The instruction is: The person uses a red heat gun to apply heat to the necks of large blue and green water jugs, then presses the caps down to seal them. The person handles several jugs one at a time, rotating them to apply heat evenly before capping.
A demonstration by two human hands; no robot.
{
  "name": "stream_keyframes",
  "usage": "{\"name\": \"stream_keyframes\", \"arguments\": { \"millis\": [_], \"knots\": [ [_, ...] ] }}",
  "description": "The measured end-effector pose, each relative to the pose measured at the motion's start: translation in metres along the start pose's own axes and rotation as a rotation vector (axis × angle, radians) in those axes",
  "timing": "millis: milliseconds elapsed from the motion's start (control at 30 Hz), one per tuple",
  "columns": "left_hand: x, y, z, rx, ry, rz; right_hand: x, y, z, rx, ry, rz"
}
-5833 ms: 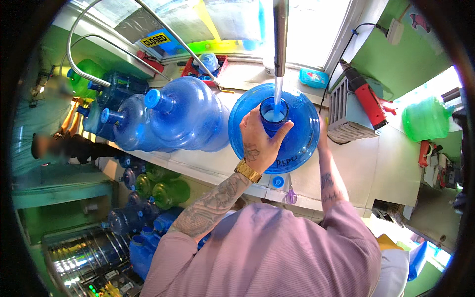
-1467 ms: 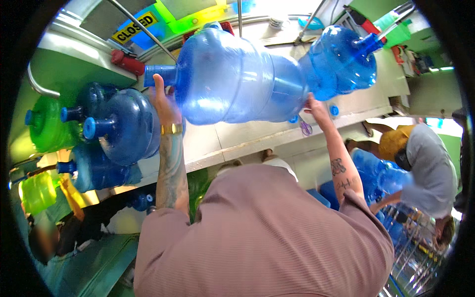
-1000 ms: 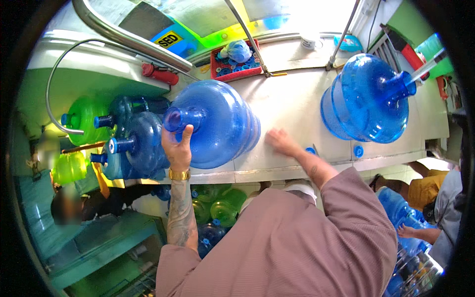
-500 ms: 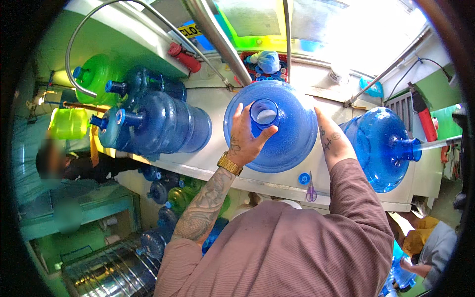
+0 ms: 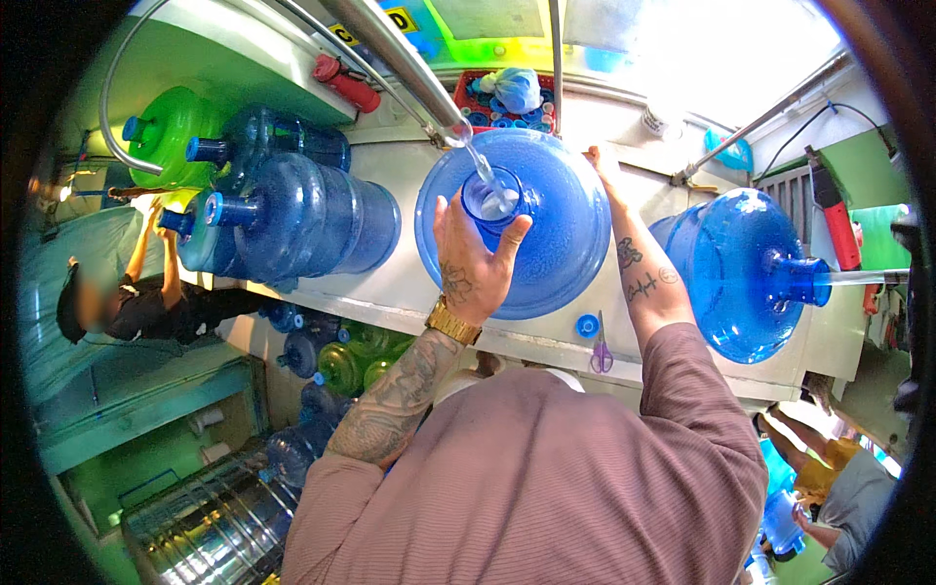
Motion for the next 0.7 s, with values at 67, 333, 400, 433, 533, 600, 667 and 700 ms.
{"name": "stream_keyframes", "arguments": {
  "millis": [67,333,400,433,533,600,667,700],
  "knots": [
    [-0.001,-0.002,-0.002,-0.022,0.020,-0.006,0.008,0.011,-0.004,0.193,-0.040,0.016],
    [0.001,-0.002,-0.002,-0.070,-0.007,-0.021,-0.123,0.026,-0.004,0.062,-0.433,-0.032],
    [0.001,-0.003,-0.002,-0.143,0.026,-0.011,-0.199,0.016,-0.014,-0.084,-0.438,-0.058],
    [0.001,-0.004,-0.002,-0.115,0.027,-0.005,-0.233,0.010,-0.020,-0.257,-0.409,-0.106],
    [-0.001,-0.007,-0.005,-0.069,0.010,-0.003,-0.313,-0.012,-0.037,-0.583,-0.305,-0.267],
    [-0.002,-0.008,-0.007,-0.072,-0.005,-0.028,-0.341,-0.028,-0.044,-0.628,-0.254,-0.285],
    [-0.002,-0.007,-0.008,-0.127,0.017,-0.010,-0.355,-0.045,-0.053,-0.599,-0.209,-0.327],
    [-0.002,-0.005,-0.007,-0.156,0.039,-0.017,-0.356,-0.053,-0.058,-0.556,-0.203,-0.324]
  ]
}}
Point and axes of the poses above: each hand's wrist, its own x-axis towards the middle knuckle, its own z-axis out of the back of the hand, y = z × x, the point moved 1 cm from there along x, towards the middle knuckle, and after that the axes turned 5 degrees about -x, right-handed, at the moved point
